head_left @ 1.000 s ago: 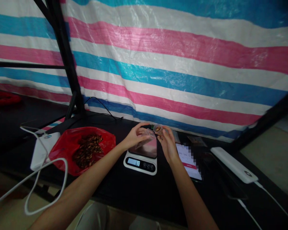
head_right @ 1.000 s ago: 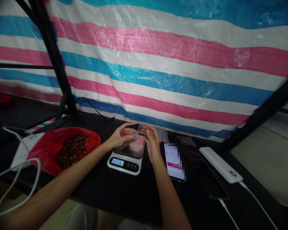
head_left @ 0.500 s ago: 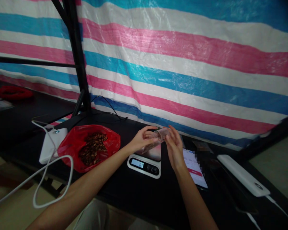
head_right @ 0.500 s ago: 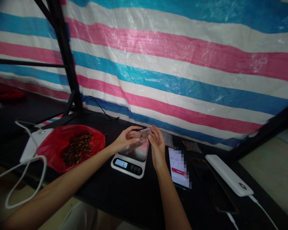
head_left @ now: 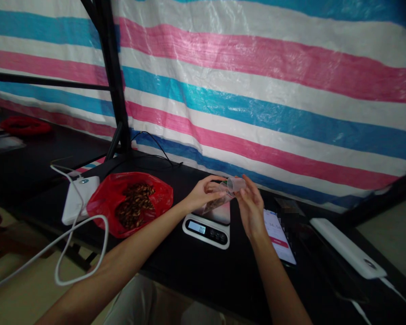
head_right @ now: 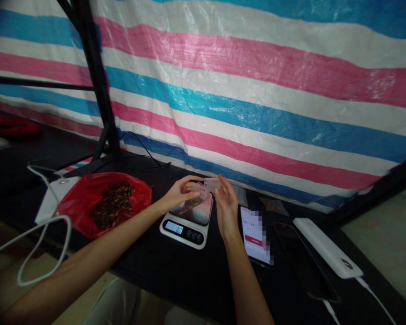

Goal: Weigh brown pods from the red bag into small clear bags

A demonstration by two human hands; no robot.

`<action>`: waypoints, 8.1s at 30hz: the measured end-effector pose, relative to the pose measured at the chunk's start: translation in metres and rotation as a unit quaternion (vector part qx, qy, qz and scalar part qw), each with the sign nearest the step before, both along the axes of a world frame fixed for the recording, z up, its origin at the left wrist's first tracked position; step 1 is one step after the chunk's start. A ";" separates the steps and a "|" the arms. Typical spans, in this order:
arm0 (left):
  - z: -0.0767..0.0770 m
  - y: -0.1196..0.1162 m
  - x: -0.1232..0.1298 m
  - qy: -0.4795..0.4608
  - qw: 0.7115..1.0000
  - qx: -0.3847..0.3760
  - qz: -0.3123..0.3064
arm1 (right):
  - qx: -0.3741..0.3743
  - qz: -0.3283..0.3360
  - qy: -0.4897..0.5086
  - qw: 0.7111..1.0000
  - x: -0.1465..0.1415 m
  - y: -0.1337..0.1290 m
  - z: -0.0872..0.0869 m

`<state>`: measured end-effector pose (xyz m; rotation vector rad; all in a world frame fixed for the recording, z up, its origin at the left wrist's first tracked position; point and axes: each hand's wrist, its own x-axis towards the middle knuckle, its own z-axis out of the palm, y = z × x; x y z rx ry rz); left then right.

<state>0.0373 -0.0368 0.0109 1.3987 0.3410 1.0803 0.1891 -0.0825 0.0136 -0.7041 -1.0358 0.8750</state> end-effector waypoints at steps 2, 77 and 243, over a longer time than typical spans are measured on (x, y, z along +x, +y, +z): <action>0.003 0.003 -0.004 0.006 1.000 0.011 0.018 | -0.007 -0.015 0.012 1.000 0.001 0.000 0.000; -0.052 -0.113 -0.191 0.357 0.657 0.182 0.638 | -0.054 0.169 -0.156 0.972 -0.053 -0.036 0.007; -0.022 0.027 -0.019 0.351 0.869 0.328 0.120 | -0.041 0.017 0.103 0.994 0.032 0.035 -0.031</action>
